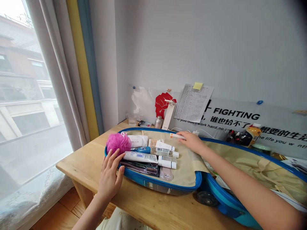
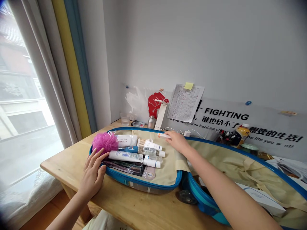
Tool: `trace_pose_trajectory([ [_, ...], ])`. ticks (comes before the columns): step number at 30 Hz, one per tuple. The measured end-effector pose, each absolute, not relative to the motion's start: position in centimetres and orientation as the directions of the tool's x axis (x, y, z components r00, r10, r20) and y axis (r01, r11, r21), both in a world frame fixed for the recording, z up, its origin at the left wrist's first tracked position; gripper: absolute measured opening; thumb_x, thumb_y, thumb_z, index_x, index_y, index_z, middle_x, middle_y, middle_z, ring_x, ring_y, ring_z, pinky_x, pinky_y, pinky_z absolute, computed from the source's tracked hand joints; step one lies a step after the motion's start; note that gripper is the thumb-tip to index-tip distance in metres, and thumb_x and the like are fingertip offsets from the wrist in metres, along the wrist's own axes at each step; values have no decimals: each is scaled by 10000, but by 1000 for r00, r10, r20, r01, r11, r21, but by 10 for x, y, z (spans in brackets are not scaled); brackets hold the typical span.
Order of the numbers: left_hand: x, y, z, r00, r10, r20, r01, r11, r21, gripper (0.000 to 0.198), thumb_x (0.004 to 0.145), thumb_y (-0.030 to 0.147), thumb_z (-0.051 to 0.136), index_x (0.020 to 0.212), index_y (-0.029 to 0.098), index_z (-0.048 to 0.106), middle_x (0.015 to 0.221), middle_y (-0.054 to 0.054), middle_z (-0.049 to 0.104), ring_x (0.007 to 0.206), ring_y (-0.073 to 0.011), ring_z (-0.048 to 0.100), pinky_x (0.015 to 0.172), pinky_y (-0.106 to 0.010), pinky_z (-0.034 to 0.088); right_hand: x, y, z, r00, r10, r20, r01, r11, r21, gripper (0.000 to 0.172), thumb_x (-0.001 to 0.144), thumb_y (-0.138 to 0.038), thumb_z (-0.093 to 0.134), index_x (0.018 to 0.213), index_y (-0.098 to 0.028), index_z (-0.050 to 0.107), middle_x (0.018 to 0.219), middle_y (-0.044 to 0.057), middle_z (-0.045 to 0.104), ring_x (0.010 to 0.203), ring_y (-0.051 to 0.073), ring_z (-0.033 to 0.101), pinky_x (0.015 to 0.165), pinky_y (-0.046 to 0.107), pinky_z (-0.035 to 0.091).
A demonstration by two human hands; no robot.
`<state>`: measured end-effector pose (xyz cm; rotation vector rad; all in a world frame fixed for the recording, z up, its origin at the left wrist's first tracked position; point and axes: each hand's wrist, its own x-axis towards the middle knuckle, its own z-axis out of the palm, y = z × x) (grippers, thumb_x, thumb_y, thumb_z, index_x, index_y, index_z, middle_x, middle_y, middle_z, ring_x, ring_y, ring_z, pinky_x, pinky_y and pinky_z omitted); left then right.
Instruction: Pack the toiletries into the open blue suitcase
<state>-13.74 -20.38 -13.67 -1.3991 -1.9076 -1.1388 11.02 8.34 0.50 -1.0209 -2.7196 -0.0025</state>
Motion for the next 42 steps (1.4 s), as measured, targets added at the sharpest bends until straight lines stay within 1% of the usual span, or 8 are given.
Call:
trace_pose_trajectory([
  [4,-137,-204,-137,-333,513,791,940,119,319,391,955,329,377,1304,236,528,1430,-82,486,1423,-291,289,1165,-533,241,98,69,-7,-748,644,160,648,761,-38,327,916,-398,543,1153,-181,599,1077,58,640,1018,190,588,930,428,450],
  [8,-137,-203,-137,-331,511,793,941,123,314,389,953,326,382,1302,233,526,1434,-82,482,1421,-292,293,1163,-534,244,98,67,-9,-754,642,134,644,764,-38,307,921,-394,550,1131,-175,601,1133,59,620,1050,185,579,944,432,458],
  [19,-136,-204,-135,-323,503,801,944,118,307,388,953,313,378,1306,234,519,1423,-83,492,1421,-287,291,1165,-525,239,97,70,-15,-762,624,174,596,780,-190,191,916,-301,569,1029,-159,628,1121,48,616,926,129,599,857,343,507],
  [25,-137,-204,-135,-312,507,804,949,120,293,384,956,312,376,1300,223,521,1427,-87,488,1422,-289,288,1165,-521,240,129,109,9,-539,791,289,771,602,-210,300,944,-360,520,1177,-179,572,1227,74,575,1041,169,583,908,397,501],
  [29,-136,-204,-135,-316,507,802,947,120,297,383,958,310,371,1302,225,517,1429,-88,484,1424,-289,285,1167,-523,235,167,127,6,-499,864,68,850,504,-152,289,932,-398,539,1115,-184,602,1140,59,613,970,154,601,855,362,523],
  [35,-135,-204,-134,-303,500,811,951,111,287,377,962,316,362,1294,224,515,1416,-93,491,1419,-288,291,1163,-519,240,194,127,-21,-500,798,-337,857,512,-59,301,922,-397,557,1123,-177,603,1135,56,617,961,156,608,841,359,530],
  [39,-136,-204,-135,-298,499,814,953,107,284,376,960,319,368,1292,223,517,1418,-93,490,1418,-289,295,1163,-523,240,197,134,-30,-484,780,-396,849,528,2,303,923,-398,556,1131,-182,600,1146,57,613,974,159,606,852,366,527],
  [42,-136,-204,-135,-308,501,809,950,107,295,382,955,319,373,1297,230,521,1419,-87,493,1417,-288,299,1164,-524,243,198,139,-36,-539,776,-327,821,571,1,281,930,-398,544,1120,-200,607,1153,55,612,972,153,603,849,349,527],
])
